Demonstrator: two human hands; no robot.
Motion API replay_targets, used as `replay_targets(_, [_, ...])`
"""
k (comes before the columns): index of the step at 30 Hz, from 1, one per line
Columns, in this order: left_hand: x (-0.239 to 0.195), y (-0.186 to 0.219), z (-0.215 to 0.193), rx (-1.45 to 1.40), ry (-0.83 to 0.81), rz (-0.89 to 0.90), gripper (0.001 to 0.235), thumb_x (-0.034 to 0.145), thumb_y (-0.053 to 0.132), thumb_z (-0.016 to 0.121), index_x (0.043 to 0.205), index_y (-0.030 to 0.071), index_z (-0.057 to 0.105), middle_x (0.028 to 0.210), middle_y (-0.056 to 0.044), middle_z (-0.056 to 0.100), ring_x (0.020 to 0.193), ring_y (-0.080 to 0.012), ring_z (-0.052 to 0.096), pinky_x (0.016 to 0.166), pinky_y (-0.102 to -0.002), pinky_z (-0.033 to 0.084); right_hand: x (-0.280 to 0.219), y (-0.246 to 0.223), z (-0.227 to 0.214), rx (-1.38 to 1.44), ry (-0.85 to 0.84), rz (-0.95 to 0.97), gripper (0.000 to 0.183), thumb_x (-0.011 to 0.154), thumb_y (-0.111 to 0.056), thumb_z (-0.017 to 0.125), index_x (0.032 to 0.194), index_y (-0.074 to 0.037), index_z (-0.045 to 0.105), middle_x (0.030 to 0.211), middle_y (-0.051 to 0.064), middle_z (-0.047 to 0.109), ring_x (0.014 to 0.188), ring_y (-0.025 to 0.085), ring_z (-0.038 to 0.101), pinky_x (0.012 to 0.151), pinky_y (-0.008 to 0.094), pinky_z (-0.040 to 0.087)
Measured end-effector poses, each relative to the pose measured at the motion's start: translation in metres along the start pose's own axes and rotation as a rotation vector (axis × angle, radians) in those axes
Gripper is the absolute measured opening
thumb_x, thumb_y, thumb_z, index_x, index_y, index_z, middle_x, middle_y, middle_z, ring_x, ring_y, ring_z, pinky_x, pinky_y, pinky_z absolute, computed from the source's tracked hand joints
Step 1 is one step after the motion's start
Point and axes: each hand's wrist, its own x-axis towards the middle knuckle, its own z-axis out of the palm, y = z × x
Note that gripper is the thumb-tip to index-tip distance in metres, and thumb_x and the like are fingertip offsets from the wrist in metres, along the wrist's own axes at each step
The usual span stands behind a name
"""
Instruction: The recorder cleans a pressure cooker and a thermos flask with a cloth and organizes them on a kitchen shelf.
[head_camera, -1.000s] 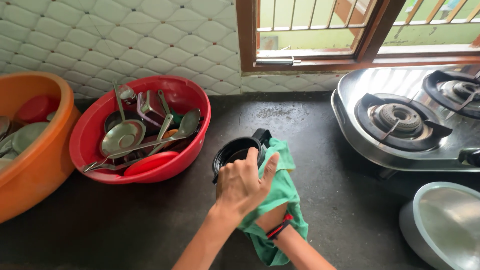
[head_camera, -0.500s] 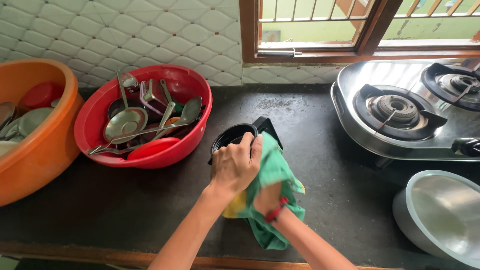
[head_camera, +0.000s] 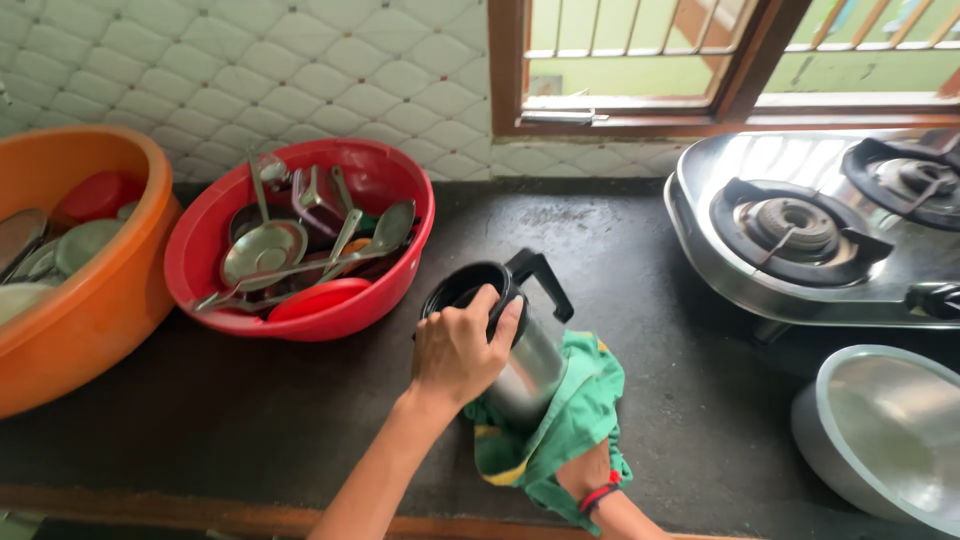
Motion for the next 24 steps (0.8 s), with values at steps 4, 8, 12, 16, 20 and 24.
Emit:
replay_targets(4, [0.005, 0.002, 0.002, 0.034, 0.042, 0.019, 0.036, 0.099, 0.042, 0.055, 0.085, 0.010, 0.064, 0.061, -0.021, 0.067, 0.060, -0.0443, 0.068, 0.056, -0.055, 0.052, 0.031, -0.019, 0.003, -0.056, -0.090, -0.053, 0.044, 0.080, -0.016, 0.063, 0.120, 0.001, 0.061, 0.114, 0.021, 0.064, 0.109, 0.044, 0.058, 0.094, 0.054, 0.044])
replay_targets(8, [0.009, -0.006, 0.008, 0.026, 0.053, 0.028, 0.037, 0.101, 0.040, 0.053, 0.081, 0.010, 0.062, 0.059, -0.021, 0.063, 0.060, -0.0443, 0.066, 0.057, -0.055, 0.051, 0.080, -0.025, 0.038, 0.187, -0.092, -0.046, 0.027, 0.085, -0.017, 0.066, 0.107, -0.003, 0.064, 0.103, 0.014, 0.065, 0.096, 0.037, 0.061, 0.081, 0.050, 0.046])
replay_targets(12, [0.001, -0.013, -0.001, 0.000, 0.039, 0.020, 0.041, 0.103, 0.041, 0.052, 0.078, 0.009, 0.058, 0.055, -0.019, 0.059, 0.058, -0.0427, 0.064, 0.056, -0.053, 0.050, 0.086, -0.047, 0.026, 0.318, -0.084, 0.156, 0.021, 0.091, -0.020, 0.065, 0.109, -0.008, 0.065, 0.103, 0.006, 0.069, 0.098, 0.027, 0.067, 0.085, 0.042, 0.051])
replay_targets(16, [-0.003, -0.013, -0.011, -0.032, -0.034, -0.033, 0.045, 0.099, 0.047, 0.055, 0.075, 0.009, 0.056, 0.048, -0.016, 0.054, 0.050, -0.0399, 0.061, 0.051, -0.051, 0.047, -0.009, 0.006, 0.041, 0.347, -0.083, 0.268, 0.036, 0.091, -0.023, 0.060, 0.124, -0.009, 0.061, 0.119, 0.010, 0.067, 0.110, 0.029, 0.062, 0.096, 0.042, 0.048])
replay_targets(20, [-0.007, -0.007, -0.005, -0.032, -0.018, -0.017, 0.048, 0.099, 0.048, 0.053, 0.071, 0.009, 0.054, 0.049, -0.012, 0.055, 0.049, -0.0382, 0.061, 0.049, -0.050, 0.046, -0.030, 0.005, 0.010, 0.316, -0.158, 0.332, 0.040, 0.091, -0.019, 0.058, 0.127, -0.002, 0.060, 0.121, 0.016, 0.067, 0.110, 0.033, 0.063, 0.094, 0.042, 0.050])
replay_targets(24, [0.000, 0.005, 0.011, -0.012, 0.063, 0.121, 0.046, 0.100, 0.047, 0.051, 0.070, 0.011, 0.056, 0.051, -0.011, 0.057, 0.051, -0.0375, 0.062, 0.048, -0.049, 0.046, 0.032, -0.032, -0.005, -0.157, -0.150, 0.066, 0.038, 0.083, -0.014, 0.061, 0.117, 0.003, 0.062, 0.111, 0.020, 0.064, 0.103, 0.037, 0.061, 0.086, 0.046, 0.048])
